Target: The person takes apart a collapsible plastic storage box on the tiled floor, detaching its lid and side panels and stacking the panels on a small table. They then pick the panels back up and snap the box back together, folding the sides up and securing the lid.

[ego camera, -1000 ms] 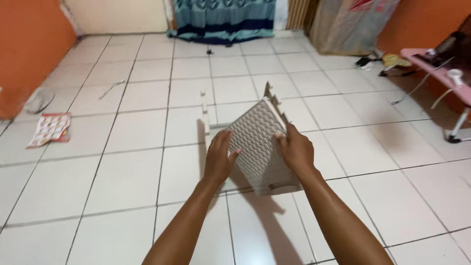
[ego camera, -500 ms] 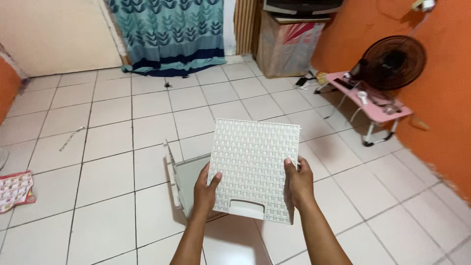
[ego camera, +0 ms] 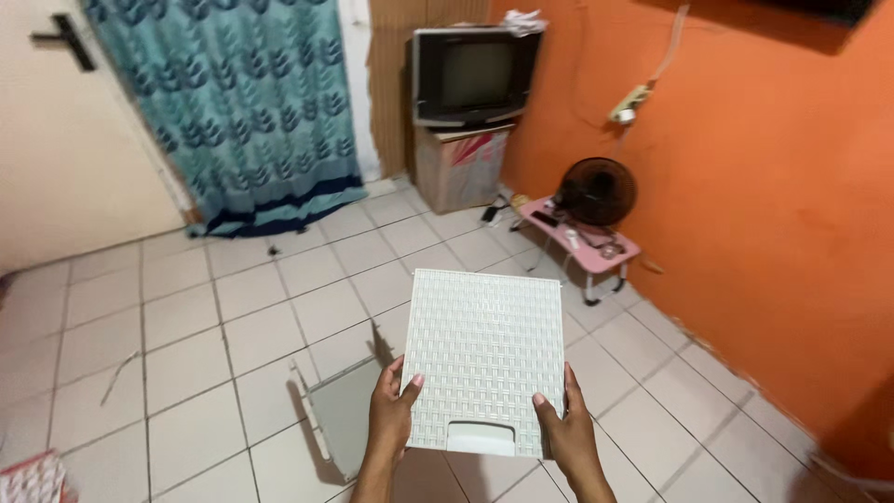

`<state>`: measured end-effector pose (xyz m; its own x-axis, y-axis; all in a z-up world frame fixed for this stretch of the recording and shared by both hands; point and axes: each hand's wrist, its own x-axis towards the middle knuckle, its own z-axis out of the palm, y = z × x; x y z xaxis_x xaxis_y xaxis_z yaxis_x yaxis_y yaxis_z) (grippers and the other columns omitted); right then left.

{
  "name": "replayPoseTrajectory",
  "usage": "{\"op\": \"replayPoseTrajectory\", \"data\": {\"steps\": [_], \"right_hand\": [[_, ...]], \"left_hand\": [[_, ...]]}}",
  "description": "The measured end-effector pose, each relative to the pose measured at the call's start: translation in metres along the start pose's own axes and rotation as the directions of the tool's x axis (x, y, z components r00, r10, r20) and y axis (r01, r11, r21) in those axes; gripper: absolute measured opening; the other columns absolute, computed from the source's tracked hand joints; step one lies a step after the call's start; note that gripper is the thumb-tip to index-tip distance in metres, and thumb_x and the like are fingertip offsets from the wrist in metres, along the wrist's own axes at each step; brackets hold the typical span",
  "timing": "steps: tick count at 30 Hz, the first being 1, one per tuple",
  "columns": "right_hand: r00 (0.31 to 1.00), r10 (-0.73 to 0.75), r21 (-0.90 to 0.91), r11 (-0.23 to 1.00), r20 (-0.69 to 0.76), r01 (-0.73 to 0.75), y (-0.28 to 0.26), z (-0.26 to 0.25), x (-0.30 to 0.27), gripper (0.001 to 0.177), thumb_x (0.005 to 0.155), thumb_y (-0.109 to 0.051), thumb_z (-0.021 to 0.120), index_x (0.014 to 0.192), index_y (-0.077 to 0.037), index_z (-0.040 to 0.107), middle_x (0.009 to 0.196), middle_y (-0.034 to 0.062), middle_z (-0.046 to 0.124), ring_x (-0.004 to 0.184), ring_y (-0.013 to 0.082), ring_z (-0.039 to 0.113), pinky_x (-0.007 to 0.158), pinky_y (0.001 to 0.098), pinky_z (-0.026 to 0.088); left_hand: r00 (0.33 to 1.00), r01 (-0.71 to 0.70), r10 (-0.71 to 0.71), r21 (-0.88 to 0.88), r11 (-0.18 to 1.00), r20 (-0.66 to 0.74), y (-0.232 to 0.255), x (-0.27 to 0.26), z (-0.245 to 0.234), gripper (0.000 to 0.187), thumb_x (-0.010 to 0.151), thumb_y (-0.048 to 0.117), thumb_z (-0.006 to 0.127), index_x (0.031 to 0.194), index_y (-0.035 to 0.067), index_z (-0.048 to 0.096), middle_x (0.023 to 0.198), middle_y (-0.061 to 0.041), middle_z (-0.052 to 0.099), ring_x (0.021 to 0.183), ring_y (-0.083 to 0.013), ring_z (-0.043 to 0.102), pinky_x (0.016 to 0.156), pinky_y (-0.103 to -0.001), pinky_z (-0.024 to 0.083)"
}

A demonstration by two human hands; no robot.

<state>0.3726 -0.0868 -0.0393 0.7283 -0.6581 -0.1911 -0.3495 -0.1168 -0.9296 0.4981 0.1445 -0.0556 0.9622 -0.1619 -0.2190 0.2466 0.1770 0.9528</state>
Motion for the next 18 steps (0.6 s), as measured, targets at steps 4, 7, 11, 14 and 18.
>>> {"op": "replayPoseTrajectory", "data": {"steps": [4,7,11,14,18], "right_hand": [[0.988,-0.051,0.109,0.992,-0.148,0.067,-0.016,-0.043,-0.047,0.074,0.09,-0.02,0.068,0.155,-0.011,0.035,0.14,0.0162,0.06,0.125,0.026,0.062,0.102,0.0389,0.051],[0.964,-0.011,0.185,0.981,-0.267,0.062,-0.019,-0.077,-0.077,0.073,0.087,-0.02,0.07,0.151,-0.007,0.037,0.131,0.0192,0.067,0.116,0.0273,0.069,0.096,0.0385,0.056],[0.909,0.042,0.207,0.977,-0.414,0.049,-0.012,-0.127,-0.116,0.071,0.087,-0.021,0.072,0.146,-0.005,0.038,0.129,0.0182,0.068,0.112,0.0248,0.071,0.094,0.0373,0.057],[0.852,0.134,0.216,0.976,-0.505,-0.025,-0.001,-0.166,-0.148,0.067,0.088,-0.023,0.072,0.144,-0.005,0.04,0.126,0.0169,0.07,0.109,0.0245,0.072,0.093,0.0372,0.057],[0.752,0.169,0.209,0.977,-0.637,-0.043,0.02,-0.219,-0.191,0.063,0.087,-0.024,0.074,0.14,-0.004,0.045,0.122,0.016,0.075,0.107,0.0236,0.074,0.093,0.0361,0.056]], "left_hand": [[0.994,0.009,-0.017,0.072,0.997,0.11,0.036,-0.039,0.028,0.053,0.096,0.01,0.06,0.147,0.008,0.047,0.12,-0.016,0.074,0.108,-0.0201,0.071,0.09,-0.033,0.056],[0.975,-0.009,-0.011,0.089,0.996,0.221,0.054,-0.061,0.057,0.052,0.096,0.01,0.061,0.147,0.007,0.048,0.12,-0.015,0.073,0.107,-0.0202,0.069,0.089,-0.033,0.055],[0.924,0.023,-0.075,0.142,0.99,0.374,0.062,-0.09,0.1,0.057,0.095,0.008,0.062,0.149,0.007,0.044,0.123,-0.016,0.072,0.11,-0.0205,0.07,0.091,-0.034,0.055],[0.865,-0.009,-0.131,0.276,0.961,0.484,0.06,-0.115,0.138,0.064,0.092,0.006,0.064,0.151,0.008,0.041,0.13,-0.017,0.067,0.114,-0.0228,0.07,0.095,-0.035,0.057],[0.773,-0.105,-0.129,0.326,0.939,0.622,0.047,-0.159,0.194,0.071,0.087,0.002,0.069,0.151,0.007,0.039,0.14,-0.015,0.061,0.122,-0.0231,0.066,0.099,-0.035,0.056]]}}
